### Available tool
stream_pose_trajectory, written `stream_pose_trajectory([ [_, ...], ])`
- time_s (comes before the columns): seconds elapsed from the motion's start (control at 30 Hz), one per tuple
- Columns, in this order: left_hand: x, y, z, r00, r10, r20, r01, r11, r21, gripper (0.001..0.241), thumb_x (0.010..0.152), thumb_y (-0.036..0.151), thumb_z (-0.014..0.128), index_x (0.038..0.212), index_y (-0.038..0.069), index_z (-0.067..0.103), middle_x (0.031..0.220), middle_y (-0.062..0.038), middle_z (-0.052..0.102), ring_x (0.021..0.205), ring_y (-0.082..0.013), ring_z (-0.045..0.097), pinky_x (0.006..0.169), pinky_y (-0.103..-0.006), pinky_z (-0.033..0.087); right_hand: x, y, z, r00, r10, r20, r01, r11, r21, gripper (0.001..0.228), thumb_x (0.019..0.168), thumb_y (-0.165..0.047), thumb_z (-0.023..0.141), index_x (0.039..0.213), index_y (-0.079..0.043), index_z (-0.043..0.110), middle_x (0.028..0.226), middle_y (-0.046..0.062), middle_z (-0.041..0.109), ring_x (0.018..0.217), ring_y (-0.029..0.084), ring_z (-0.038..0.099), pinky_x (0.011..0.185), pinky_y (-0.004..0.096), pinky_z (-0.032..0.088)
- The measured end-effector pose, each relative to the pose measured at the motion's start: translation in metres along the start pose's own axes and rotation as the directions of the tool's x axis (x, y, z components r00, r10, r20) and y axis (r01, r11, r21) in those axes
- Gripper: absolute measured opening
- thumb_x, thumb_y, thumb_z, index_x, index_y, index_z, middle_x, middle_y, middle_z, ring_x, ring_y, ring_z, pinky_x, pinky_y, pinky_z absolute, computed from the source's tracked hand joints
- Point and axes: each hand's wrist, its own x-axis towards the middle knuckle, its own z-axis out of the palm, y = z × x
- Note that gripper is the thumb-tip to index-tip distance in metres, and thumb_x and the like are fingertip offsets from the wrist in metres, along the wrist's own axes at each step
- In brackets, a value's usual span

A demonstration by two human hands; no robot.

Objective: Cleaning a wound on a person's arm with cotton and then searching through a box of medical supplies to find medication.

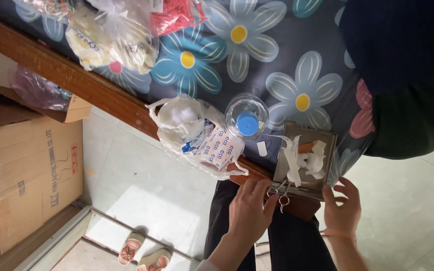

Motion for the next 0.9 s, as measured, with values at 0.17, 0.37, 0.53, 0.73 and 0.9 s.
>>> stream_pose_trajectory([
  [0.17, 0.027, 0.005, 0.027, 0.991, -0.113, -0.078, 0.099, 0.981, -0.165, 0.023, 0.088, 0.031, 0.056, 0.099, 0.012, 0.059, 0.095, -0.007, 0.056, 0.073, -0.0289, 0.062, 0.047, -0.0416, 0.048, 0.041, 0.000, 0.006, 0.878, 0.045, 0.476, -0.137, 0.977, 0.160, 0.036, 0.081, -0.002, 0.059, 0.116, 0.000, 0.058, 0.094, 0.019, 0.068, 0.088, 0.024, 0.063, 0.078, 0.034, 0.050],
  [0.37, 0.073, -0.007, 0.032, 0.981, -0.123, -0.148, 0.134, 0.989, 0.067, 0.034, 0.085, 0.007, 0.056, 0.117, 0.011, 0.044, 0.111, -0.016, 0.049, 0.063, -0.0403, 0.062, 0.044, -0.0518, 0.051, 0.054, 0.025, 0.009, 0.837, 0.104, 0.537, -0.373, 0.825, 0.424, 0.051, 0.079, 0.007, 0.058, 0.130, 0.000, 0.053, 0.107, 0.014, 0.063, 0.096, 0.022, 0.056, 0.086, 0.035, 0.049],
  [0.53, 0.086, -0.048, 0.070, 0.966, 0.046, -0.253, 0.019, 0.968, 0.249, 0.014, 0.076, 0.011, 0.055, 0.089, 0.017, 0.054, 0.079, -0.001, 0.051, 0.068, -0.0276, 0.065, 0.059, -0.0356, 0.052, 0.057, 0.039, 0.014, 0.872, 0.087, 0.482, -0.346, 0.805, 0.481, 0.058, 0.075, -0.003, 0.073, 0.129, 0.001, 0.051, 0.093, 0.016, 0.058, 0.082, 0.025, 0.060, 0.070, 0.045, 0.055],
  [0.73, 0.058, 0.031, 0.044, 0.943, -0.022, -0.332, -0.043, 0.981, -0.188, 0.010, 0.080, 0.000, 0.061, 0.085, 0.008, 0.062, 0.074, -0.009, 0.059, 0.061, -0.0268, 0.066, 0.051, -0.0301, 0.055, 0.073, 0.047, 0.013, 0.847, -0.019, 0.531, -0.287, 0.825, 0.486, 0.048, 0.078, 0.000, 0.068, 0.125, 0.003, 0.055, 0.089, 0.022, 0.062, 0.082, 0.027, 0.062, 0.068, 0.046, 0.056],
  [0.9, 0.037, 0.083, 0.042, 0.959, 0.075, -0.272, -0.105, 0.990, -0.096, 0.024, 0.078, -0.005, 0.057, 0.098, 0.006, 0.064, 0.080, -0.009, 0.061, 0.064, -0.0268, 0.067, 0.051, -0.0318, 0.057, 0.086, 0.050, 0.002, 0.817, -0.099, 0.568, -0.251, 0.826, 0.505, 0.049, 0.074, -0.001, 0.073, 0.121, 0.003, 0.059, 0.084, 0.022, 0.065, 0.073, 0.028, 0.064, 0.062, 0.044, 0.059],
])
